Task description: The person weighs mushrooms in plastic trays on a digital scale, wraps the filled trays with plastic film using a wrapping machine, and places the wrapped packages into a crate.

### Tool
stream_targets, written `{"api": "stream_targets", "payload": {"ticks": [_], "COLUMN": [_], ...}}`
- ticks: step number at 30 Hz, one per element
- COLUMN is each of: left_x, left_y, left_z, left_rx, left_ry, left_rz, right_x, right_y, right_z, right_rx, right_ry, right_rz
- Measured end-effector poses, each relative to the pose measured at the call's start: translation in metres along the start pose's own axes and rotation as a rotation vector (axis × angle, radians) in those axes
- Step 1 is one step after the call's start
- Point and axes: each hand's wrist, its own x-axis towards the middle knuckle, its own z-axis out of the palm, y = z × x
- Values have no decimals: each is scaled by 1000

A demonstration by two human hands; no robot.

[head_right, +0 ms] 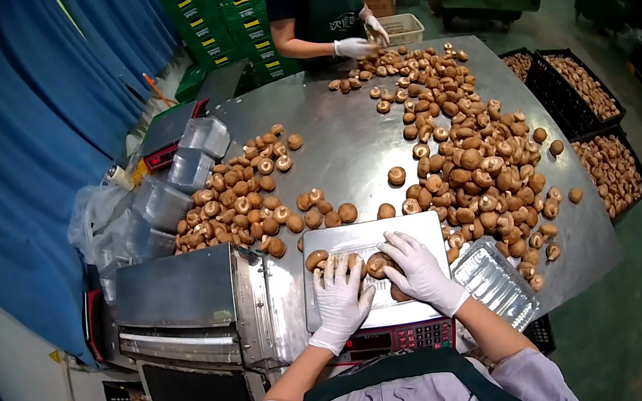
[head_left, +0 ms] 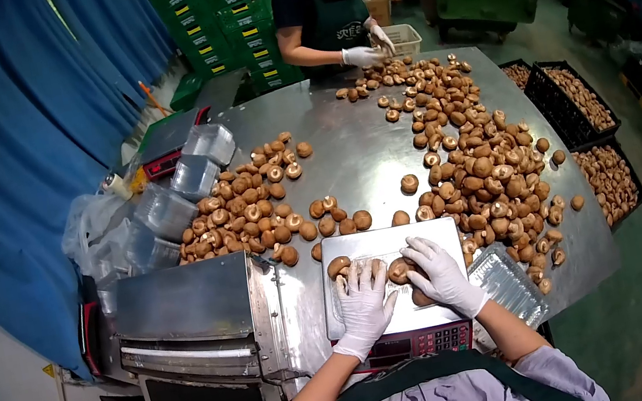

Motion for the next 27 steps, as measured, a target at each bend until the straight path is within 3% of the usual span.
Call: {"api": "stream_targets", "payload": {"ticks": [9, 11, 12, 16, 18, 20, 23, 27], "left_x": [-6, -7, 0, 14, 15, 14, 27, 52], "left_y": [-3, -12, -15, -63, -120, -169, -185, -182], "left_z": [-22, -31, -47, -55, -30, -6, 7, 33], "left_rx": [-52, -394, -562, -621, -629, -417, -425, -99], "left_ry": [-92, -108, -8, 299, 359, 320, 157, -198], "left_rz": [11, -63, -97, -357, -495, -576, -826, -788], "right_x": [5, 2, 0, -11, -17, -24, -32, -35], "right_y": [2, -1, -3, -5, -10, -9, -5, -8], "right_z": [-4, -10, -15, -34, -42, -47, -48, -52], "right_rx": [91, 107, 124, 197, 281, 230, 244, 213], "right_ry": [-105, -53, 2, 187, 211, 248, 256, 218], "right_rz": [39, 81, 125, 222, 365, 374, 447, 505]}}
